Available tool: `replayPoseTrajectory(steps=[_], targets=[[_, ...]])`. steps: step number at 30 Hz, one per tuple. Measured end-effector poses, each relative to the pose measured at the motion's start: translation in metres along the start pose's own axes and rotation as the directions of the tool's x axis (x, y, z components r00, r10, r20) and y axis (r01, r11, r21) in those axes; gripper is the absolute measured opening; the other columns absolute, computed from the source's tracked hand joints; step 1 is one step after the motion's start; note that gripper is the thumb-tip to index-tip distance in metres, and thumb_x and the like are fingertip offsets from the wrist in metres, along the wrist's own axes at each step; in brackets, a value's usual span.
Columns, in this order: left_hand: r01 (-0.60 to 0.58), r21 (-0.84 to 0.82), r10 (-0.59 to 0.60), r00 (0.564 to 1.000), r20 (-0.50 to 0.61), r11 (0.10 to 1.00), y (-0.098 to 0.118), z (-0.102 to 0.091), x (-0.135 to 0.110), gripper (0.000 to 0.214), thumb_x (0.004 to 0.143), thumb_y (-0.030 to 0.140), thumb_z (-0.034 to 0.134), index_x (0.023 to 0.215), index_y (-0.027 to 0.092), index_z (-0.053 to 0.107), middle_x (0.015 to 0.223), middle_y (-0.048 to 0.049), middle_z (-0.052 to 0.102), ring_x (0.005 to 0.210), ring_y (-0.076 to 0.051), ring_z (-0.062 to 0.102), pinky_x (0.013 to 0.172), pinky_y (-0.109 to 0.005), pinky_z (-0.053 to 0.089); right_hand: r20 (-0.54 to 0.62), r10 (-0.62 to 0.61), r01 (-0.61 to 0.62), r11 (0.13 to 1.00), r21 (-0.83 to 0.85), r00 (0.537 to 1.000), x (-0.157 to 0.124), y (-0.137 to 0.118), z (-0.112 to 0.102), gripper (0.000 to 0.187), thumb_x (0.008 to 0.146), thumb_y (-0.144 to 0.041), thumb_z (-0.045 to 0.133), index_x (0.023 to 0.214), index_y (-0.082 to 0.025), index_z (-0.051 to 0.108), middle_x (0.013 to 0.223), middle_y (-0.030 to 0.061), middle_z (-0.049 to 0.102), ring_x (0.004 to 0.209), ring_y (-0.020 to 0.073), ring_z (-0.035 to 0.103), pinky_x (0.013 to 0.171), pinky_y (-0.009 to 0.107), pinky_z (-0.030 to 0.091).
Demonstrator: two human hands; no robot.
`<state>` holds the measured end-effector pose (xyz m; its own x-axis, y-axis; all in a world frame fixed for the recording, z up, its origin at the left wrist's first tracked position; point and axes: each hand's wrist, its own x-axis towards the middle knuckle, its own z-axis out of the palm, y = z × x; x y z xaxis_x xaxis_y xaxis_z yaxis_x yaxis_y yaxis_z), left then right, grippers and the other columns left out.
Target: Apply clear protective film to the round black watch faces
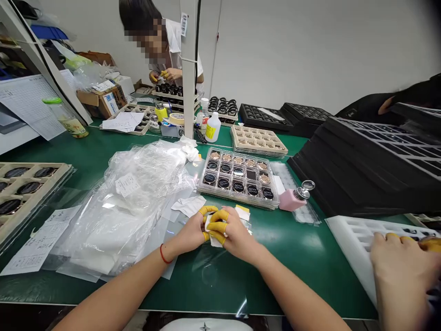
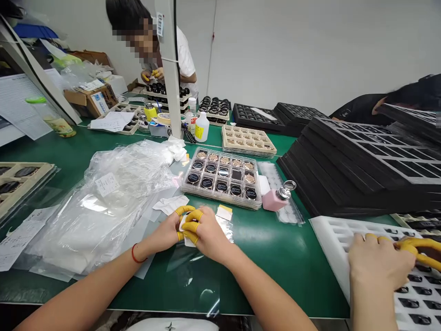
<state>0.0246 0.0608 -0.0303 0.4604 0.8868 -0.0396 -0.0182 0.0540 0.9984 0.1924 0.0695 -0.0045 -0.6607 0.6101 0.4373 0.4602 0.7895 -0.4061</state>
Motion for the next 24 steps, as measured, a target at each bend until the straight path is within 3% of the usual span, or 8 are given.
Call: replayPoseTrajectory(steps=[3, 6, 9, 13, 16, 20, 24], targets=[[-0.001, 0.060, 0.001, 1.000, -0.004, 0.998, 0.003, 0.005, -0.002, 0.037, 0.070, 0.019, 0.065, 0.105, 0.019, 0.051, 0.091, -0.0011, 0.058, 0.079, -0.014, 0.055, 0.069, -0.026, 0.045, -0.135, 0.002, -0.009, 0.999, -0.053, 0.991, -0.005, 0.007, 0.017, 0.017, 0.085, -0.017, 0.051, 0.091, -0.025, 0.064, 0.086, 0.0037, 0.062, 0.083, 0.0188, 0.046, 0.080, 0.039, 0.036], [0.049, -0.006, -0.050, 0.998, -0.027, 0.999, 0.001, 0.006, -0.002, 0.044, 0.072, 0.020, 0.064, 0.112, 0.019, 0.045, 0.083, 0.0008, 0.058, 0.070, -0.012, 0.054, 0.063, -0.023, 0.044, -0.226, 0.029, -0.044, 0.997, -0.063, 0.974, -0.009, 0.019, 0.019, 0.017, 0.085, -0.017, 0.051, 0.094, -0.025, 0.064, 0.084, 0.0042, 0.060, 0.082, 0.0192, 0.046, 0.077, 0.039, 0.038], [0.012, 0.001, -0.012, 0.998, -0.061, 1.000, -0.002, 0.003, 0.000, 0.047, 0.071, 0.015, 0.062, 0.115, 0.020, 0.044, 0.092, -0.0014, 0.059, 0.077, -0.014, 0.056, 0.068, -0.025, 0.045, -0.191, -0.017, 0.004, 0.997, -0.072, 0.981, -0.014, 0.016, 0.021, 0.022, 0.085, -0.016, 0.052, 0.099, -0.029, 0.063, 0.083, 0.0027, 0.060, 0.081, 0.0194, 0.047, 0.082, 0.041, 0.038], [-0.037, 0.131, 0.043, 0.998, -0.048, 0.991, -0.004, 0.002, 0.001, 0.035, 0.070, 0.014, 0.061, 0.104, 0.018, 0.052, 0.094, -0.0025, 0.059, 0.081, -0.016, 0.056, 0.072, -0.027, 0.046, -0.147, -0.023, 0.004, 0.992, -0.127, 0.989, -0.015, 0.010, 0.029, 0.031, 0.081, -0.013, 0.052, 0.103, -0.032, 0.063, 0.087, 0.0025, 0.062, 0.085, 0.0230, 0.049, 0.090, 0.046, 0.036], [0.028, 0.111, -0.022, 0.998, -0.053, 0.993, -0.004, 0.005, 0.000, 0.035, 0.073, 0.022, 0.063, 0.105, 0.018, 0.050, 0.085, -0.0009, 0.060, 0.072, -0.014, 0.056, 0.065, -0.026, 0.047, -0.202, 0.057, -0.085, 0.988, -0.133, 0.978, -0.012, 0.022, 0.031, 0.026, 0.082, -0.017, 0.052, 0.100, -0.030, 0.066, 0.086, 0.0044, 0.063, 0.086, 0.0252, 0.049, 0.084, 0.046, 0.038], [0.063, 0.109, -0.052, 0.993, -0.103, 0.992, -0.001, 0.006, 0.002, 0.050, 0.072, 0.030, 0.067, 0.116, 0.020, 0.044, 0.092, -0.0025, 0.063, 0.077, -0.016, 0.060, 0.068, -0.027, 0.049, -0.243, 0.236, -0.279, 0.946, -0.163, 0.941, -0.010, 0.044, 0.024, 0.019, 0.086, -0.024, 0.050, 0.095, -0.026, 0.067, 0.084, 0.0053, 0.062, 0.087, 0.0244, 0.048, 0.083, 0.043, 0.038], [0.052, 0.196, -0.007, 0.975, -0.223, 0.979, -0.006, 0.001, 0.005, 0.050, 0.072, 0.038, 0.065, 0.114, 0.020, 0.045, 0.107, -0.0064, 0.062, 0.089, -0.021, 0.064, 0.078, -0.033, 0.052, -0.316, 0.354, -0.440, 0.858, -0.265, 0.880, -0.015, 0.043, 0.011, 0.028, 0.085, -0.020, 0.050, 0.112, -0.020, 0.060, 0.105, 0.0086, 0.061, 0.099, 0.0244, 0.047, 0.090, 0.043, 0.035]])
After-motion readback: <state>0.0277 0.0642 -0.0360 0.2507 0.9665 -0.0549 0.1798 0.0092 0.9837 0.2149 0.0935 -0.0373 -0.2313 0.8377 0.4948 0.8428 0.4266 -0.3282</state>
